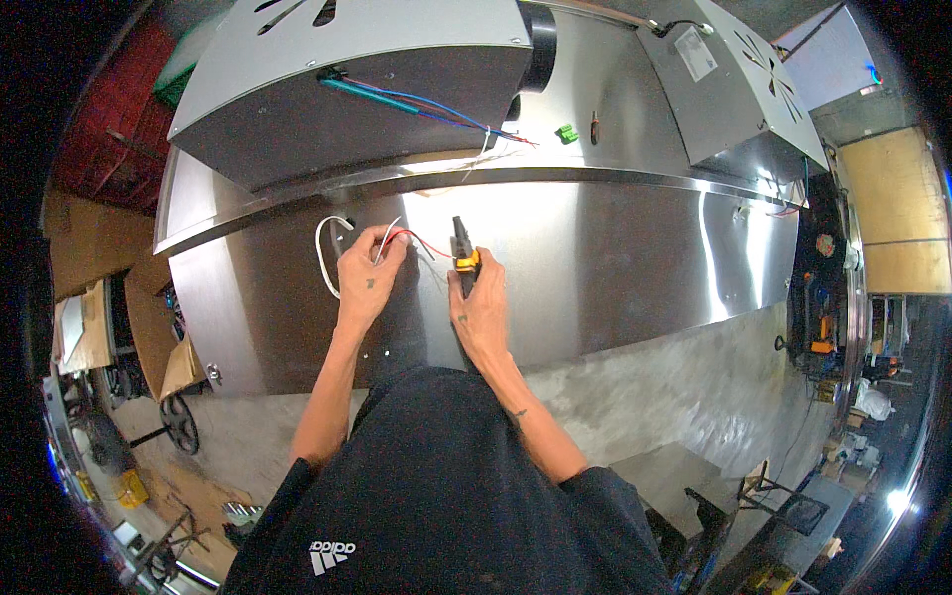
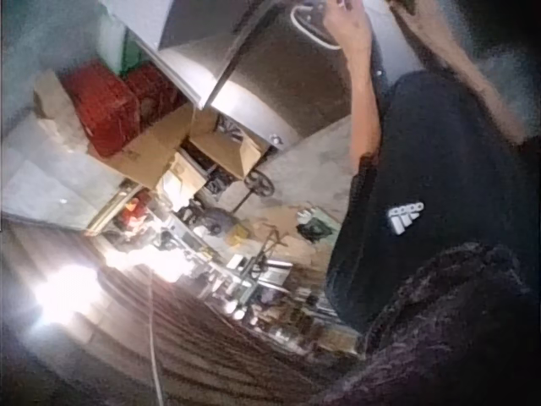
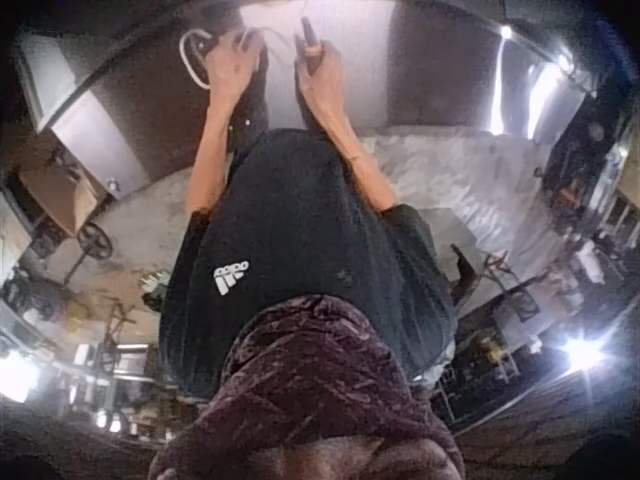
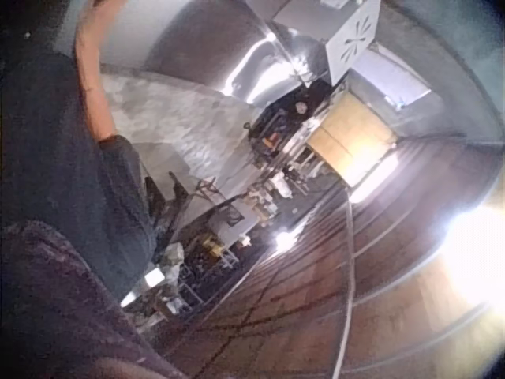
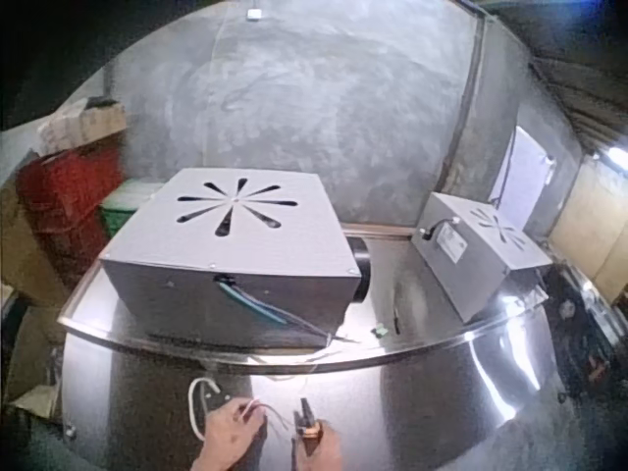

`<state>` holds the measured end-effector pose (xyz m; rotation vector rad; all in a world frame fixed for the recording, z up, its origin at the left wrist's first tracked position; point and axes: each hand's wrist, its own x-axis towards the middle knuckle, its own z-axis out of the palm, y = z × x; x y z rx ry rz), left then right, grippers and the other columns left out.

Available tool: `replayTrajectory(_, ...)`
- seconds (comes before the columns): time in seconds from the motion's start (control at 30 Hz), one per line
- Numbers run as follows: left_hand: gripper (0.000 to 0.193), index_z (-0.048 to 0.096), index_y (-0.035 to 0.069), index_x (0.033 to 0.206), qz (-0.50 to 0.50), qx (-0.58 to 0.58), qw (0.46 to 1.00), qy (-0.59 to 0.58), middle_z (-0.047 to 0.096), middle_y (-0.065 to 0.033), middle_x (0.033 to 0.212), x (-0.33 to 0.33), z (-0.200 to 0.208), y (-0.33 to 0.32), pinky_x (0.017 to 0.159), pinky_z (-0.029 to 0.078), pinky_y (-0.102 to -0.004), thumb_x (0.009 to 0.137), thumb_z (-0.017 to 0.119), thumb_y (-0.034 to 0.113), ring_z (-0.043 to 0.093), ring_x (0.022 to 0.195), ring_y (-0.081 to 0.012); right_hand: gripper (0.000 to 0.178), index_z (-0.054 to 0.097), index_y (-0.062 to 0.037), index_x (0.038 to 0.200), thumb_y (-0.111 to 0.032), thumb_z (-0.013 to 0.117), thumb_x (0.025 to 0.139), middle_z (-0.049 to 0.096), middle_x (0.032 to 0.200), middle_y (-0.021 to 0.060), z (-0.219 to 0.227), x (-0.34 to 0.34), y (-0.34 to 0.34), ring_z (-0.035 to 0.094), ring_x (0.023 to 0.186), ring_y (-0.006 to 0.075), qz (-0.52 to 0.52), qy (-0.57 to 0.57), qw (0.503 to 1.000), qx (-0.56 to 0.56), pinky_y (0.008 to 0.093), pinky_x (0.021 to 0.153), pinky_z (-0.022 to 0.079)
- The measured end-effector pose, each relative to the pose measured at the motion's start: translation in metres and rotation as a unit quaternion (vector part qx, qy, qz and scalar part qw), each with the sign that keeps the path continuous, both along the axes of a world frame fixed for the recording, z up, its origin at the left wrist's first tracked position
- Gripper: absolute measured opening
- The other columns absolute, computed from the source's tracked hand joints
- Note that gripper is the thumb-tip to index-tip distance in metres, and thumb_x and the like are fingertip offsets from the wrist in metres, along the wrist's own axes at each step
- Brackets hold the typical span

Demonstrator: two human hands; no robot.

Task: The person strips insulation from several colored wires using wire cutters and then inserts the exposed ends into green terminal blocks. The person repeats this process for multiple wires, securing each connection by hand.

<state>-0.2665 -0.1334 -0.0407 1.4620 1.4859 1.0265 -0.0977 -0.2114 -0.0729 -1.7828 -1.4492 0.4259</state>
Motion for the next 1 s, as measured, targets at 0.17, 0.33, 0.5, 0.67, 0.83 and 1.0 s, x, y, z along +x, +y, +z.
replayTrajectory(0.17, 0.027, 0.076, -0.004, 0.114, 0.020, -0.006, 1.000, -0.021, 0.078, -0.0095, 0.091, -0.003, 0.006, -0.001, 0.078, 0.054, -0.0296, 0.101, 0.077, 0.020, 0.066, 0.082, -0.0104, 0.058, 0.050, 0.0037, 0.143, -0.010, 0.078, 0.094, 0.064, 0.120, 0.0318, -0.007, -0.005, 0.013, 0.066, 0.105, 0.0481, -0.008, -0.054, 0.997, -0.051, 0.0543, 0.087, 0.055)
replayTrajectory(0.33, 0.024, 0.076, -0.004, 0.114, 0.018, 0.007, 0.999, -0.036, 0.076, -0.0050, 0.090, -0.012, 0.002, -0.002, 0.076, 0.053, -0.0262, 0.102, 0.076, 0.018, 0.062, 0.080, -0.0074, 0.067, 0.048, 0.0050, 0.146, -0.003, 0.078, 0.086, 0.066, 0.118, 0.0280, -0.019, -0.008, 0.019, 0.065, 0.108, 0.0470, 0.005, -0.091, 0.995, -0.040, 0.0543, 0.091, 0.055)
replayTrajectory(0.5, 0.022, 0.075, -0.001, 0.116, -0.013, -0.040, 0.998, -0.045, 0.071, 0.0016, 0.096, -0.017, 0.019, -0.007, 0.077, 0.049, -0.0229, 0.106, 0.074, 0.018, 0.061, 0.086, -0.0050, 0.070, 0.047, 0.0068, 0.146, -0.003, 0.079, 0.085, 0.063, 0.115, 0.0270, -0.010, 0.009, 0.016, 0.062, 0.108, 0.0445, -0.015, -0.093, 0.993, -0.066, 0.0518, 0.094, 0.054)
replayTrajectory(0.67, 0.024, 0.074, -0.002, 0.120, -0.004, -0.023, 0.997, -0.067, 0.072, 0.0012, 0.088, -0.012, 0.013, -0.006, 0.067, 0.046, -0.0221, 0.106, 0.073, 0.017, 0.057, 0.076, -0.0027, 0.065, 0.049, 0.0035, 0.146, -0.007, 0.079, 0.089, 0.064, 0.116, 0.0281, -0.019, 0.017, 0.015, 0.064, 0.108, 0.0443, -0.006, -0.144, 0.988, -0.051, 0.0528, 0.092, 0.054)
replayTrajectory(0.83, 0.027, 0.073, -0.005, 0.121, 0.000, -0.020, 0.993, -0.113, 0.074, 0.0002, 0.093, -0.019, 0.008, -0.010, 0.070, 0.047, -0.0212, 0.105, 0.074, 0.017, 0.060, 0.079, -0.0032, 0.067, 0.050, 0.0040, 0.147, -0.007, 0.080, 0.088, 0.063, 0.115, 0.0273, -0.016, 0.010, 0.017, 0.063, 0.106, 0.0444, -0.027, -0.169, 0.983, -0.060, 0.0523, 0.091, 0.054)
replayTrajectory(1.0, 0.026, 0.074, -0.004, 0.122, -0.001, -0.016, 0.996, -0.088, 0.073, -0.0005, 0.091, -0.027, 0.006, -0.014, 0.069, 0.047, -0.0218, 0.104, 0.074, 0.015, 0.059, 0.078, -0.0029, 0.063, 0.052, 0.0036, 0.145, -0.007, 0.079, 0.089, 0.064, 0.120, 0.0290, -0.021, 0.017, 0.021, 0.065, 0.109, 0.0453, -0.010, -0.160, 0.986, -0.037, 0.0519, 0.094, 0.054)
